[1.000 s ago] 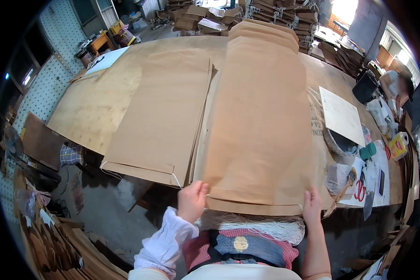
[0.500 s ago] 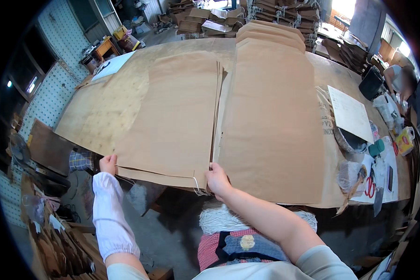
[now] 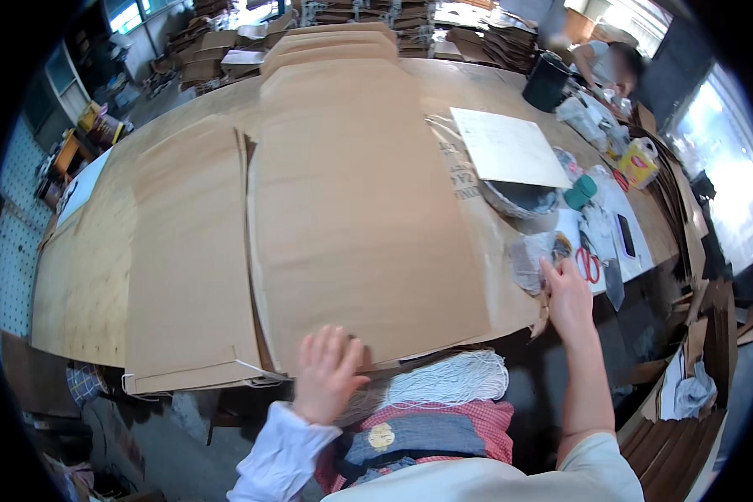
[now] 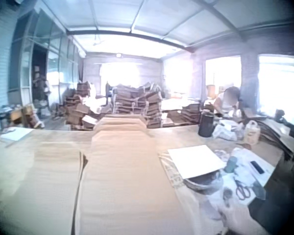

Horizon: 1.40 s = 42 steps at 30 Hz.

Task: The person assembles flat cardboard boxes by applying glue to the edges with a brush and attaching white string to secure the flaps. The process is repeated for multiple boxes on a workbench.

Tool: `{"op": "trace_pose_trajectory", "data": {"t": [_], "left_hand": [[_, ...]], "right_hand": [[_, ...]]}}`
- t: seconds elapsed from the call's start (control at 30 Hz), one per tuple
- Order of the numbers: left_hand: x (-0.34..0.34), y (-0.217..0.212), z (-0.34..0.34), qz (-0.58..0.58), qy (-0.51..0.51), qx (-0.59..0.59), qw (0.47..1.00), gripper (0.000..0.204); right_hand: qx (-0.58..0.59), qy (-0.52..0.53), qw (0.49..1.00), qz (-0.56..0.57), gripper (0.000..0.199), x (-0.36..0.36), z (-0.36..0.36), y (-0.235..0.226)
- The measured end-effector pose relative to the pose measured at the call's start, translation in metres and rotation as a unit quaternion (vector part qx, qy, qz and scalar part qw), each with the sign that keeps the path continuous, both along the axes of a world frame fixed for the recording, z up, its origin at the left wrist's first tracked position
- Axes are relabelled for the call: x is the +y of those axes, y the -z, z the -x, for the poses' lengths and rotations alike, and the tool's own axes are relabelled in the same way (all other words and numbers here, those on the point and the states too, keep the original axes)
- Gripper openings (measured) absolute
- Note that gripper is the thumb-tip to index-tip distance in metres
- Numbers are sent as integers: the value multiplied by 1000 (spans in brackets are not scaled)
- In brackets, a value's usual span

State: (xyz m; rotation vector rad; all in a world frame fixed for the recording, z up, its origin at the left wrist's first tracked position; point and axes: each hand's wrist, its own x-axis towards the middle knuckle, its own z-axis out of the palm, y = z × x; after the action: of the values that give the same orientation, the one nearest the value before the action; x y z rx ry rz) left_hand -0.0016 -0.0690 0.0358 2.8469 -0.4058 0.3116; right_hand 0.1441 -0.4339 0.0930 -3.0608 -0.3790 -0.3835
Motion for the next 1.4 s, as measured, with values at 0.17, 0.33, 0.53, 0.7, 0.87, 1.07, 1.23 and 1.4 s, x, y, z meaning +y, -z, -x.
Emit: {"op": "trace_pose_trajectory", "data": {"t": [0.17,0.33,0.53,0.7,0.87,1.07,1.23,1.4], "left_hand": [[-37,32,-43,-72,53,4,996,74],[-21,25,-51,-102,30,47,993,76],[-35,11,-48,-65,23,25,997,65],[-40,52,27,38,53,166,984,32],[-15,91,52,47,-67,190,978,15],[-23,65,47,63,21,124,990,16],[-12,32,54,165,-13,114,980,17],[13,5,60,258,-92,223,935,17]], "right_hand": [[15,-81,996,34,46,-61,-13,26],[-83,-19,946,-314,15,-69,-40,5],[-41,77,865,-495,26,-65,-161,9],[-56,126,905,-403,34,-57,-197,36],[-4,110,892,-439,35,-48,-178,-8],[79,139,930,-331,36,-56,-198,0],[-83,97,957,-262,32,-17,-174,-50],[10,-71,801,-594,6,69,-32,-27]]}}
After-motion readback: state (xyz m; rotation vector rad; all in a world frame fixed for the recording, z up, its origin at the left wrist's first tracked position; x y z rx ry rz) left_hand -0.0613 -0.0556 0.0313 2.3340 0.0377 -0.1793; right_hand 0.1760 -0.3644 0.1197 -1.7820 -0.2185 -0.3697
